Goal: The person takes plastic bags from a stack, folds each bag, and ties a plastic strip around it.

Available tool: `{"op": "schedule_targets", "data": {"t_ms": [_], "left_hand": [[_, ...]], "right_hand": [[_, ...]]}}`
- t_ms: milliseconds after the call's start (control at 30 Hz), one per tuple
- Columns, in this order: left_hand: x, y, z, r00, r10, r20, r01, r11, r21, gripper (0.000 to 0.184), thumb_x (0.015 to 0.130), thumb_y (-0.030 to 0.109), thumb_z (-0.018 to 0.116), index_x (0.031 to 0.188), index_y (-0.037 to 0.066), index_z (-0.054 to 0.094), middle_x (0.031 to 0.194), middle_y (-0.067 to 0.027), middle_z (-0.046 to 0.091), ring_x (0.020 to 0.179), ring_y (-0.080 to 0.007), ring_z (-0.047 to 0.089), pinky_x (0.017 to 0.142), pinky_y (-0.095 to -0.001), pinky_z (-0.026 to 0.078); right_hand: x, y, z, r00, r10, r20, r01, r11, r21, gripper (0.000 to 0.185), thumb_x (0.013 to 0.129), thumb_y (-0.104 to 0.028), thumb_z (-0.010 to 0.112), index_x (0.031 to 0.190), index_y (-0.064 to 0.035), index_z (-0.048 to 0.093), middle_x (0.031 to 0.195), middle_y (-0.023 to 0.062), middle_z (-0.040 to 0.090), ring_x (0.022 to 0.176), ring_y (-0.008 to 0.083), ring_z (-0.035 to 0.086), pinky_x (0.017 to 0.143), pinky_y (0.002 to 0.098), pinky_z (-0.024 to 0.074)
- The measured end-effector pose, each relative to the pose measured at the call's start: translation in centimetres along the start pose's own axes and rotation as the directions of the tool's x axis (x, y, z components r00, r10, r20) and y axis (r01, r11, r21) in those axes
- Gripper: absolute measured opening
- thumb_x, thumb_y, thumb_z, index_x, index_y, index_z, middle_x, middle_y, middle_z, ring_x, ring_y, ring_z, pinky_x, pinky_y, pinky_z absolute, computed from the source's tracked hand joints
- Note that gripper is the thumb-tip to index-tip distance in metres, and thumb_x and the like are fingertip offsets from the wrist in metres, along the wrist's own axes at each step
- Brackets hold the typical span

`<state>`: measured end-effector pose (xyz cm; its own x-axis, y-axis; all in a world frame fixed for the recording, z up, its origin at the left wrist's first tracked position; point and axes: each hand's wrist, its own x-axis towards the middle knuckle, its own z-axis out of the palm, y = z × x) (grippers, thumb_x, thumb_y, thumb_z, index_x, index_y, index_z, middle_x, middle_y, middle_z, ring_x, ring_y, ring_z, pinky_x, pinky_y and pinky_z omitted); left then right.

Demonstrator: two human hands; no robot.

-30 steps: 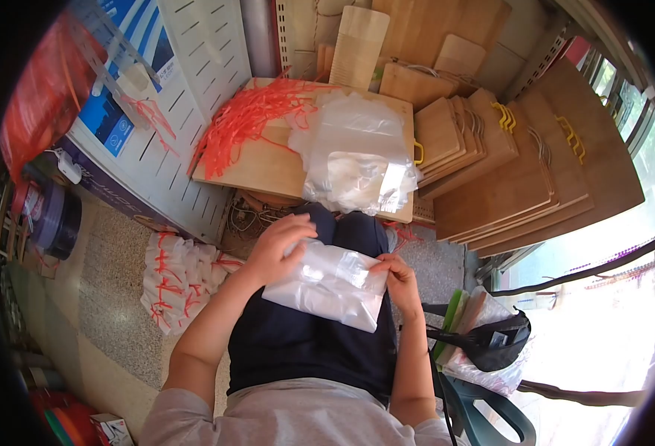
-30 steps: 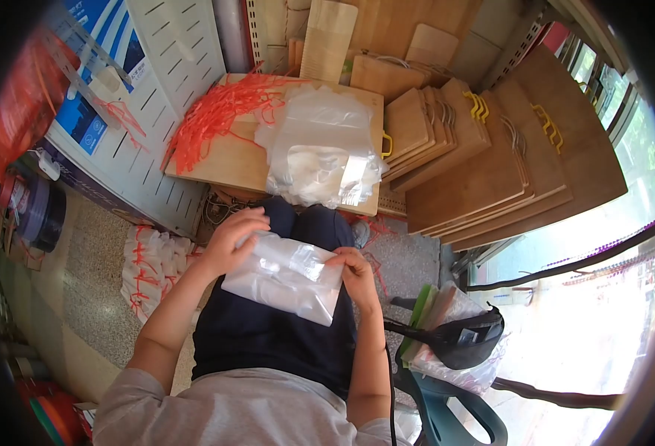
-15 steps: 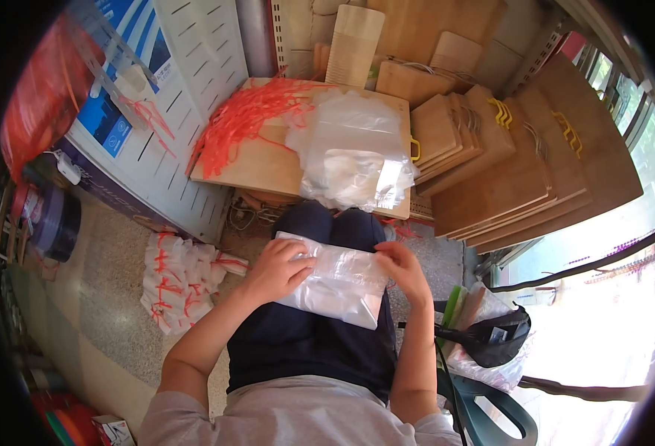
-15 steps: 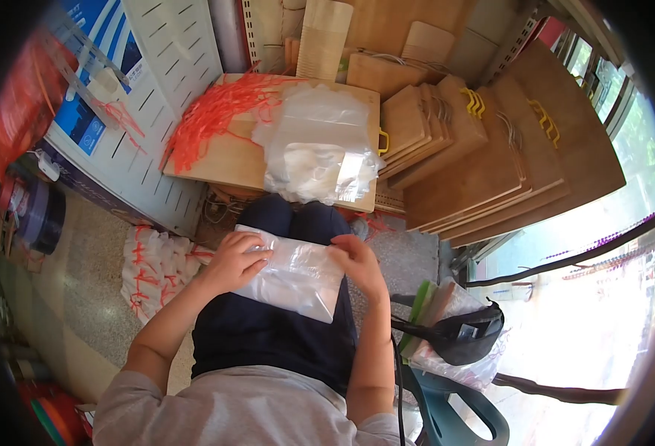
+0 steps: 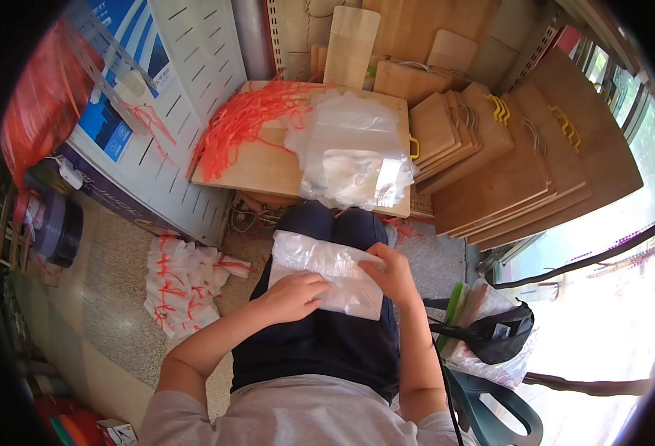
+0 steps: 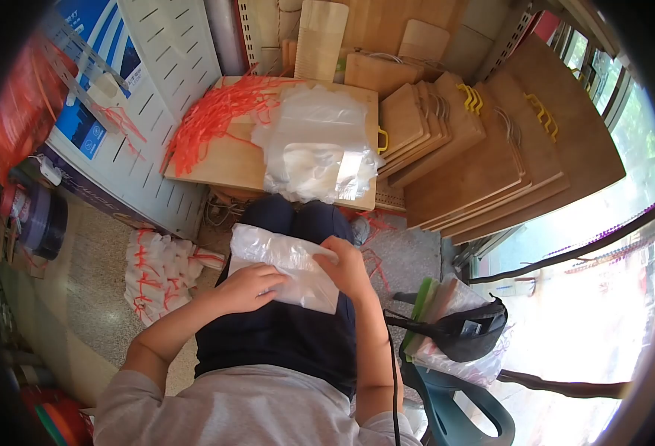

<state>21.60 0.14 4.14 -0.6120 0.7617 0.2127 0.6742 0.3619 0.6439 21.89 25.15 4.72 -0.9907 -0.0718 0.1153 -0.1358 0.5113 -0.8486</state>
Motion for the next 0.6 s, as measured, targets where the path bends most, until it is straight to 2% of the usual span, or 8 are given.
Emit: {"op": "schedule_targets", "data": {"t_ms": [133,167,267,367,467,533,567,600], "left_hand": [[-0.6,-0.5,0.6,0.995,-0.095,0.004,0.095,0.995,-0.033,0.023,0.081,0.009,0.065,0.103,0.004,0.065,0.105,-0.0107,0.063,0.097,-0.0308,0.061,0.087,-0.0392,0.049],[-0.7,-0.3,0.6,0.994,-0.105,0.004,0.105,0.994,-0.030,0.023,0.081,0.009,0.065,0.103,0.004,0.065,0.106,-0.0105,0.063,0.097,-0.0308,0.061,0.087,-0.0394,0.049],[-1.8,1.4,-0.2,0.989,-0.114,-0.095,0.127,0.981,0.147,0.028,0.080,0.012,0.067,0.107,0.006,0.064,0.105,-0.0103,0.063,0.096,-0.0298,0.061,0.090,-0.0419,0.047],[1.0,2.9,-3.4,0.941,0.165,-0.294,0.008,0.861,0.508,0.034,0.077,0.017,0.071,0.108,0.008,0.063,0.101,-0.0094,0.063,0.097,-0.0287,0.061,0.094,-0.0437,0.043],[3.9,0.7,-5.7,0.957,0.175,-0.232,-0.003,0.803,0.596,0.034,0.074,0.022,0.074,0.102,0.009,0.061,0.097,-0.0077,0.062,0.094,-0.0282,0.060,0.092,-0.0452,0.041],[4.8,-1.7,-6.3,0.996,-0.085,0.037,0.056,0.871,0.488,0.031,0.072,0.023,0.075,0.095,0.008,0.060,0.095,-0.0069,0.061,0.091,-0.0281,0.060,0.088,-0.0451,0.042],[5.1,-2.5,-6.5,0.962,-0.200,0.186,0.101,0.893,0.439,0.030,0.071,0.023,0.076,0.091,0.008,0.060,0.094,-0.0065,0.061,0.089,-0.0281,0.060,0.086,-0.0450,0.042],[5.3,-2.9,-6.5,0.960,-0.159,0.232,0.045,0.902,0.429,0.025,0.071,0.020,0.074,0.086,0.008,0.058,0.093,-0.0065,0.060,0.085,-0.0279,0.059,0.079,-0.0448,0.043]], "right_hand": [[-1.7,-0.4,0.7,0.926,-0.376,-0.045,0.366,0.920,-0.142,0.016,0.070,0.001,0.070,0.082,-0.0030,0.060,0.092,0.0089,0.066,0.084,0.0286,0.060,0.075,0.0383,0.0476],[-2.4,-0.7,0.8,0.924,-0.380,-0.047,0.368,0.915,-0.163,0.016,0.070,0.002,0.070,0.081,-0.0030,0.060,0.092,0.0085,0.067,0.085,0.0283,0.060,0.076,0.0377,0.0478],[-4.1,-1.3,1.0,0.922,-0.384,-0.059,0.366,0.910,-0.195,0.016,0.069,0.005,0.070,0.080,-0.0028,0.060,0.094,0.0082,0.069,0.086,0.0280,0.060,0.076,0.0372,0.0486],[-4.4,-0.4,1.2,0.919,-0.381,-0.107,0.365,0.920,-0.143,0.016,0.070,0.004,0.071,0.081,-0.0027,0.061,0.093,0.0081,0.069,0.085,0.0280,0.060,0.075,0.0374,0.0486],[-4.0,-0.6,1.0,0.922,-0.369,-0.120,0.353,0.926,-0.133,0.017,0.071,0.005,0.070,0.082,-0.0029,0.061,0.092,0.0077,0.068,0.083,0.0284,0.060,0.073,0.0380,0.0484],[-3.6,-0.6,1.0,0.910,-0.391,-0.139,0.367,0.914,-0.172,0.018,0.069,0.004,0.070,0.083,-0.0038,0.060,0.088,0.0069,0.066,0.080,0.0276,0.059,0.073,0.0381,0.0474],[-3.5,-0.5,1.0,0.904,-0.400,-0.149,0.370,0.909,-0.194,0.019,0.068,0.004,0.069,0.083,-0.0043,0.060,0.086,0.0064,0.065,0.079,0.0272,0.059,0.073,0.0381,0.0469],[-3.5,-0.3,1.0,0.900,-0.409,-0.151,0.370,0.899,-0.234,0.020,0.068,0.003,0.070,0.084,-0.0045,0.060,0.087,0.0060,0.065,0.080,0.0269,0.058,0.073,0.0382,0.0464]]}}
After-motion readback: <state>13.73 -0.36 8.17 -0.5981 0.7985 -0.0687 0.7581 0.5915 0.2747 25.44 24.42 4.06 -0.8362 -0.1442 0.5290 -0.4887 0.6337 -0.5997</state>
